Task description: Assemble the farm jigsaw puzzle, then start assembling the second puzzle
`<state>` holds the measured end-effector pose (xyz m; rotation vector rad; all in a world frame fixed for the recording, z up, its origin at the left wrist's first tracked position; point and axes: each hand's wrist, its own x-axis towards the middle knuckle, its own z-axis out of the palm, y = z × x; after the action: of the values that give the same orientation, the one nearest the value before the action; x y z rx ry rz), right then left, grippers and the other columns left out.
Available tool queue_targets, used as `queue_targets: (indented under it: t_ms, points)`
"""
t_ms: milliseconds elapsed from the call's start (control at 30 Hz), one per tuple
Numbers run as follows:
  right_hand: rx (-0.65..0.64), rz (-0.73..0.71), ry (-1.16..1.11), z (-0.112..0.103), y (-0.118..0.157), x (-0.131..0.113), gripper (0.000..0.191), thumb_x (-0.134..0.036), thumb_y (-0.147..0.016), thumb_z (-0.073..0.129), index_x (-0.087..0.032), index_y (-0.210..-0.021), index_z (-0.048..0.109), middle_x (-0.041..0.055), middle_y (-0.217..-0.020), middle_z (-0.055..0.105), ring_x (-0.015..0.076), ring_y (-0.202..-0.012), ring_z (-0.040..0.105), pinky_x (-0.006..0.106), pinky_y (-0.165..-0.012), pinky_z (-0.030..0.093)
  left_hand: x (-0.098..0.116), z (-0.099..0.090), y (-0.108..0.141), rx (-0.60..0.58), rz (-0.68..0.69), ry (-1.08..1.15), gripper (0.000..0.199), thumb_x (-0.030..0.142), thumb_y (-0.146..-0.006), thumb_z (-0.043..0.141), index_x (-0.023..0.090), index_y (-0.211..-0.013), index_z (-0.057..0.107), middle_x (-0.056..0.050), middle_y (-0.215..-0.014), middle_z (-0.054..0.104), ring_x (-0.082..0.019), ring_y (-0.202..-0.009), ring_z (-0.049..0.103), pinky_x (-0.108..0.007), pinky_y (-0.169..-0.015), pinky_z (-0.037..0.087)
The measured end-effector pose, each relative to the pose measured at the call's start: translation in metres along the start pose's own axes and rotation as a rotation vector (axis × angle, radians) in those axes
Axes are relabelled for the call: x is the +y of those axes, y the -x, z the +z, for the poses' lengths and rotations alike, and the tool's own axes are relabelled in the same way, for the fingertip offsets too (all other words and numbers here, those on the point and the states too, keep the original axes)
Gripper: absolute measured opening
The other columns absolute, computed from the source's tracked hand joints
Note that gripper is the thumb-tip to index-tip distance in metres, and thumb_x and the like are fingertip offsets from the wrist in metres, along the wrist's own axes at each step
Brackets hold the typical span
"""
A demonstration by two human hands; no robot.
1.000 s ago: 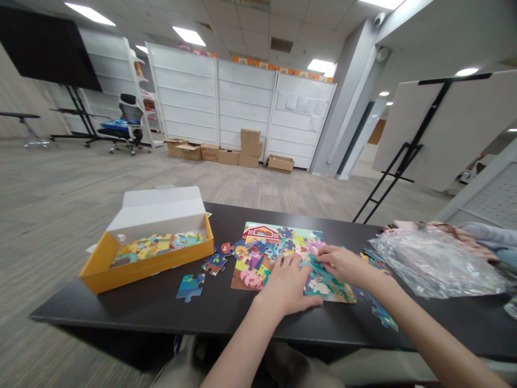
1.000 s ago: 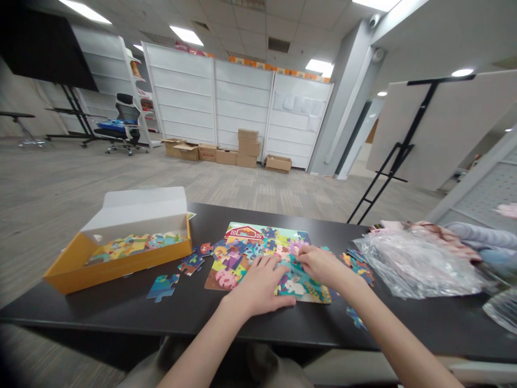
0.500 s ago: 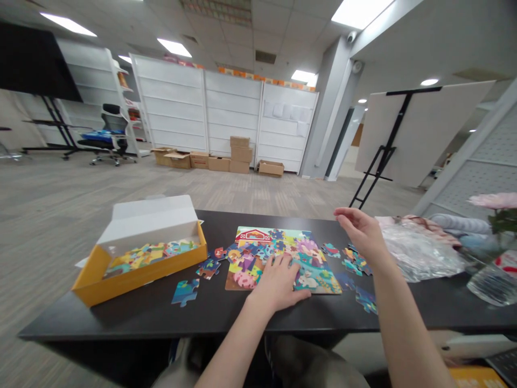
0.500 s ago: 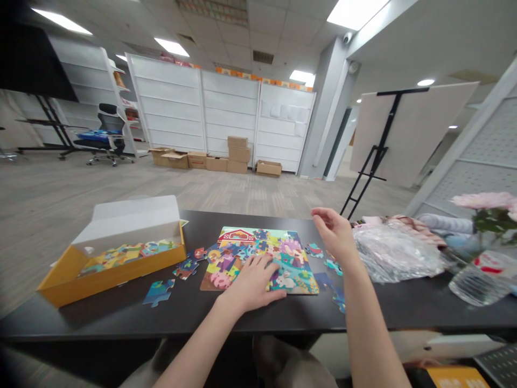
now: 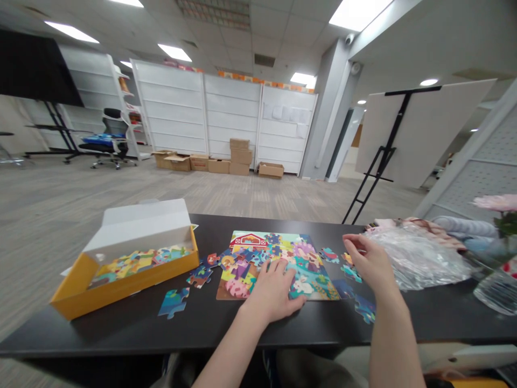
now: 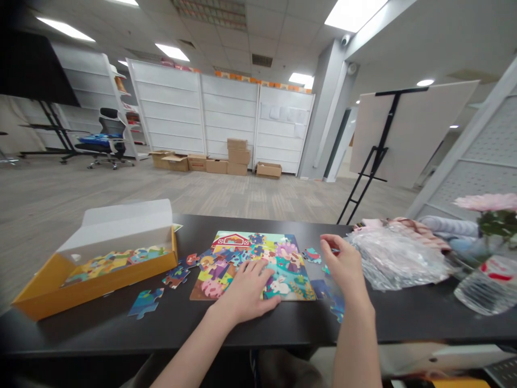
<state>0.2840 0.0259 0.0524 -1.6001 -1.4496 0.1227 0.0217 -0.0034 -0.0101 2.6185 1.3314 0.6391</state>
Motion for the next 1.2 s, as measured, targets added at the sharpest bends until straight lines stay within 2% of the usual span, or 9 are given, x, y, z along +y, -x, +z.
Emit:
queue_targets:
  t_ms: [133,300,367,533,700,800,933,1033,1200]
  points:
    - [-0.096,0.035,0.081,-0.019,0.003,0.017,0.035,-0.049,-0.08,0.057,-0.02,-0.091,0.074,0.0092,-0.084,0.077,0.0261,-0.077,0.071,0.037,-0.071,0.054,0.001,0.0,0.0,-0.007,0.0,-0.002,0.051,0.06,-0.087,0.058,0.022,-0.121,0.06,-0.014,-0.143,0.054,-0.034,-0.135,0.046,-0.056,-0.116,0.029]
    - [-0.508,0.146,0.135,-0.029,0.012,0.049,0.03,-0.044,-0.073,0.066,-0.02,-0.089,0.074,0.0077,-0.083,0.076,0.0236,-0.075,0.07,0.032,-0.067,0.053,0.001,-0.001,0.0,-0.018,0.003,-0.018,0.05,0.057,-0.089,0.059,0.022,-0.125,0.059,-0.015,-0.145,0.053,-0.034,-0.135,0.047,-0.056,-0.115,0.032]
    - [-0.601,0.188,0.135,-0.033,0.016,0.06,0.03,-0.041,-0.072,0.067,-0.019,-0.092,0.073,0.0075,-0.084,0.075,0.0233,-0.077,0.07,0.031,-0.068,0.052,0.0,-0.001,0.0,-0.021,0.009,-0.027,0.049,0.056,-0.089,0.06,0.022,-0.125,0.06,-0.015,-0.145,0.053,-0.034,-0.135,0.047,-0.057,-0.114,0.033]
    - [-0.486,0.243,0.161,-0.045,0.016,0.069,0.031,-0.033,-0.075,0.064,-0.016,-0.099,0.072,0.0105,-0.095,0.075,0.0237,-0.082,0.069,0.032,-0.076,0.053,0.0,0.0,0.0,-0.001,0.028,-0.036,0.045,0.052,-0.089,0.063,0.023,-0.124,0.06,-0.015,-0.144,0.054,-0.034,-0.134,0.048,-0.058,-0.113,0.035]
    - [-0.636,0.214,0.118,-0.043,0.021,0.054,0.035,-0.023,-0.068,0.068,-0.018,-0.101,0.074,0.0084,-0.099,0.075,0.0217,-0.08,0.068,0.031,-0.074,0.053,0.001,0.001,0.0,0.042,0.076,-0.055,0.041,0.045,-0.089,0.065,0.024,-0.123,0.06,-0.014,-0.144,0.053,-0.034,-0.134,0.048,-0.059,-0.112,0.037]
    - [-0.634,0.205,0.059,-0.042,0.023,0.051,0.037,-0.023,-0.067,0.069,-0.018,-0.103,0.073,0.0084,-0.103,0.074,0.0204,-0.08,0.067,0.03,-0.072,0.053,0.001,0.001,0.001,0.088,0.11,-0.06,0.039,0.041,-0.088,0.067,0.024,-0.123,0.06,-0.012,-0.144,0.054,-0.034,-0.134,0.047,-0.058,-0.111,0.039]
    - [-0.559,0.223,0.126,-0.043,0.023,0.052,0.038,-0.023,-0.066,0.071,-0.017,-0.103,0.074,0.0084,-0.096,0.073,0.0201,-0.075,0.065,0.031,-0.071,0.052,0.0,-0.002,0.002,0.179,0.198,-0.055,0.031,0.036,-0.089,0.067,0.024,-0.118,0.062,-0.011,-0.14,0.057,-0.032,-0.131,0.05,-0.054,-0.108,0.044]
    - [-0.628,0.215,0.169,-0.036,0.024,0.045,0.039,-0.021,-0.064,0.073,-0.018,-0.104,0.075,0.0048,-0.084,0.07,0.0199,-0.074,0.065,0.03,-0.07,0.05,-0.004,-0.01,0.004,0.291,0.28,-0.041,0.019,0.028,-0.092,0.063,0.023,-0.111,0.064,-0.01,-0.134,0.062,-0.029,-0.128,0.054,-0.05,-0.109,0.044]
    - [-0.629,0.16,0.173,-0.029,0.025,0.043,0.044,-0.023,-0.067,0.072,-0.02,-0.111,0.074,0.0023,-0.08,0.068,0.0191,-0.073,0.065,0.028,-0.07,0.049,-0.029,-0.036,0.015,0.464,0.287,-0.087,0.015,0.019,-0.092,0.062,0.022,-0.106,0.064,-0.01,-0.123,0.067,-0.027,-0.123,0.058,-0.046,-0.103,0.048]
